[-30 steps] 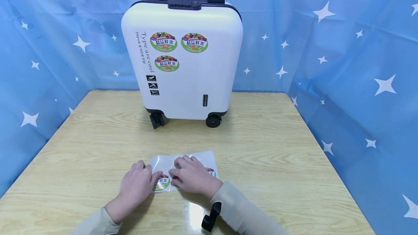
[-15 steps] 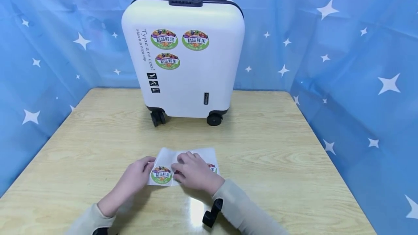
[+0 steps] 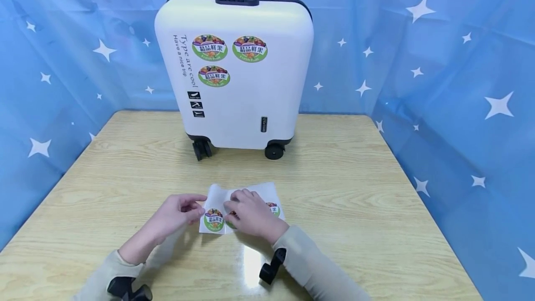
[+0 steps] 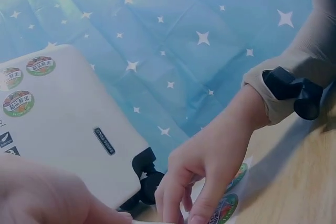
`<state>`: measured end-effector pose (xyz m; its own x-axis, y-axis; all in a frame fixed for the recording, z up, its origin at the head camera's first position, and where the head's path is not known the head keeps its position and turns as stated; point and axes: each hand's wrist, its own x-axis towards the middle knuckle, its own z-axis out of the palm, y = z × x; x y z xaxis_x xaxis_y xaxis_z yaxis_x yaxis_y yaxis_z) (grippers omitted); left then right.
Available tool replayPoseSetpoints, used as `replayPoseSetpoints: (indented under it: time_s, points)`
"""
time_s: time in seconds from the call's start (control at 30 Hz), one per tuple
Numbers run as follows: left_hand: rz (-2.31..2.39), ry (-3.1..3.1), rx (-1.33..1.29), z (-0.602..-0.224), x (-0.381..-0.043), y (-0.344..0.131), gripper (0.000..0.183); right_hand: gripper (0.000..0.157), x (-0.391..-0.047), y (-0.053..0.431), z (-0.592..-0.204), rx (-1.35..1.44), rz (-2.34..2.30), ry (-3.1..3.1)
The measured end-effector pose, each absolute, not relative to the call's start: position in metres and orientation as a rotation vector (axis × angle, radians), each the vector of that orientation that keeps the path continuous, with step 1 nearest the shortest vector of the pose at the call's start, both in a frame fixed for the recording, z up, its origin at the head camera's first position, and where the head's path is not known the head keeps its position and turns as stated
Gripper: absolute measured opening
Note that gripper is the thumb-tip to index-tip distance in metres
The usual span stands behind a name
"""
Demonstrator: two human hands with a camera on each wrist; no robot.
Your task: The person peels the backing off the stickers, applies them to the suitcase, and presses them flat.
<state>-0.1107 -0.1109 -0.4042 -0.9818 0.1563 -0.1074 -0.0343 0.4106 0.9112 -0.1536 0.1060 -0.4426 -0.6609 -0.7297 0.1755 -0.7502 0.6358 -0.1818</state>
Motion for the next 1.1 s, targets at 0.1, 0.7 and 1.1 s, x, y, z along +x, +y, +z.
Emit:
replayPoseSetpoints:
  time_s: [0.1,0.7,1.1]
  points:
    - [1.680,2.424,0.088,-0.403,-0.113,-0.110,0.033,0.031,-0.153,0.105,-0.440,1.222,0.409,-2.768]
    - [1.891,2.442,0.027,-0.397,-0.138,-0.084,0.035,0.020,-0.147,0.088,-0.412,0.923,0.865,-2.662]
    - [1.889,2.498,0.127,-0.399,-0.143,-0.072,0.033,0.013,-0.150,0.092,-0.412,0.876,0.998,-2.677]
